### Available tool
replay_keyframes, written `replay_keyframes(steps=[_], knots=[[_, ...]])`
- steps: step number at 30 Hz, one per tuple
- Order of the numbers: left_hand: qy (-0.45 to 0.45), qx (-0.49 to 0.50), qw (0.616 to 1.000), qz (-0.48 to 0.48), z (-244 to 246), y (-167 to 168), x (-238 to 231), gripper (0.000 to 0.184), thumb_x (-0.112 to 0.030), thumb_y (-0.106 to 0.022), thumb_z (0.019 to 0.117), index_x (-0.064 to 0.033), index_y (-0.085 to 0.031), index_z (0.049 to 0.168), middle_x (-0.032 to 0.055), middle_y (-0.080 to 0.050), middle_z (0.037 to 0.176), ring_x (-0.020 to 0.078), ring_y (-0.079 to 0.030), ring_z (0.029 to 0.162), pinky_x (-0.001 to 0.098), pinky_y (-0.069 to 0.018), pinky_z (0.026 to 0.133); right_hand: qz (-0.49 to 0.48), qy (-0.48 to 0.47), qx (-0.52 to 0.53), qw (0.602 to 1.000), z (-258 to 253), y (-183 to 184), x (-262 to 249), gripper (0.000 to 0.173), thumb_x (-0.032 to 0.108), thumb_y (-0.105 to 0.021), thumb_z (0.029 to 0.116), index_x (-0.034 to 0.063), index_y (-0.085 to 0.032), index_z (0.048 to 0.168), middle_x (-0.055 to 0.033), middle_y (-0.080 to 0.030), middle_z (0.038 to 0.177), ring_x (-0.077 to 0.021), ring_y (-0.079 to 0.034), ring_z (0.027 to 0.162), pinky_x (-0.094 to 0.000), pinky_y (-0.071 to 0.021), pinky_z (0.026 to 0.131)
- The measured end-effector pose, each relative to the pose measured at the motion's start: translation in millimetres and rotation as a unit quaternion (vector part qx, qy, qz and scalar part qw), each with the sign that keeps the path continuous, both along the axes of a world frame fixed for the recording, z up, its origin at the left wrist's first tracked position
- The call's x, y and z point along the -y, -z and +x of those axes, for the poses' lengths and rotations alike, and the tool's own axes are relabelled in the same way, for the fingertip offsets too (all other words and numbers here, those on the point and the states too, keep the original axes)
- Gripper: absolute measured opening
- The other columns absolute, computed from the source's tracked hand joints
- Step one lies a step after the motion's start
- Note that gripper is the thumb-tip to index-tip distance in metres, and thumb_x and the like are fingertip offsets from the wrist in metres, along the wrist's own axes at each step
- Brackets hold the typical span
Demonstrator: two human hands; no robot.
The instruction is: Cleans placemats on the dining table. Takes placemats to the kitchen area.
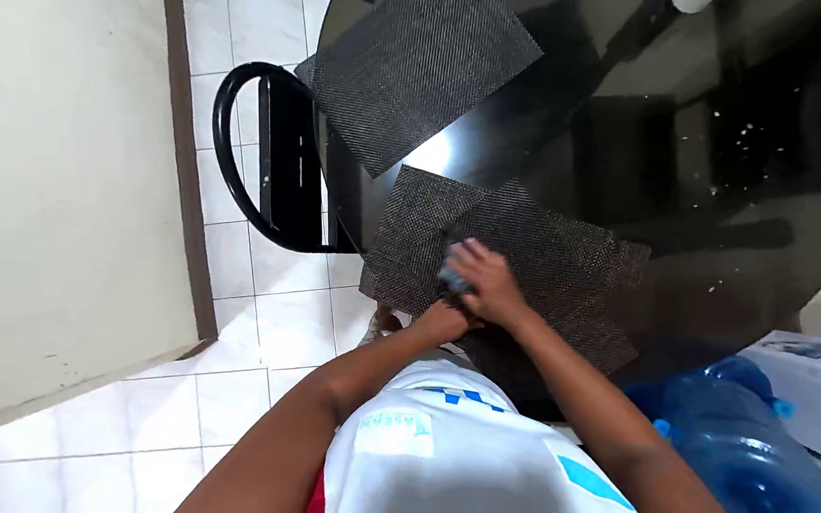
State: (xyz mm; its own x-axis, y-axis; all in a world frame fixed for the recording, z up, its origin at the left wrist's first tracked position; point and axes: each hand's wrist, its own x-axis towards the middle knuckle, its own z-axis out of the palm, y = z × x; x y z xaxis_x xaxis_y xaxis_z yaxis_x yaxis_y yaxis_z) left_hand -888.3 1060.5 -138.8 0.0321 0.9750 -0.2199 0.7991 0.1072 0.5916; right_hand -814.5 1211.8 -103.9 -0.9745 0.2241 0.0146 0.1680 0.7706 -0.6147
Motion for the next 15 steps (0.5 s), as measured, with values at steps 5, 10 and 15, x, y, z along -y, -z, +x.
replay_keyframes(steps=[5,10,15], knots=[[0.017,-0.044,0.994,-0.095,-9,-3,13,0.075,-0.063,-0.026,0.1059,-0.0071,-0.048,0.151,0.0208,-0.057,0.145,0.0393,-0.053,0.136,0.0603,-0.0400,0.112,0.048,-0.164,0.085,0.982,-51,33,10,0.054,0.059,-0.045,0.1027,0.0367,-0.053,0.151,0.0017,-0.039,0.165,-0.0382,-0.020,0.157,-0.0782,-0.0052,0.118],[0.040,-0.096,0.994,0.046,-9,26,7,0.084,-0.065,-0.023,0.1050,-0.0023,-0.031,0.160,0.0159,-0.028,0.168,0.0336,-0.025,0.156,0.0591,-0.0202,0.124,0.124,0.016,0.079,0.989,-31,45,-113,0.055,0.040,-0.047,0.1062,0.0174,-0.045,0.156,-0.0120,-0.038,0.165,-0.0409,-0.024,0.155,-0.0655,-0.0169,0.124],[0.007,-0.066,0.996,0.065,-7,23,11,0.089,-0.068,-0.033,0.1023,0.0011,-0.033,0.158,0.0188,-0.032,0.165,0.0336,-0.028,0.155,0.0600,-0.0201,0.124,0.155,0.127,0.070,0.977,-5,45,-185,0.054,0.013,-0.055,0.1010,0.0005,-0.044,0.152,-0.0219,-0.041,0.160,-0.0420,-0.037,0.149,-0.0575,-0.0348,0.119]])
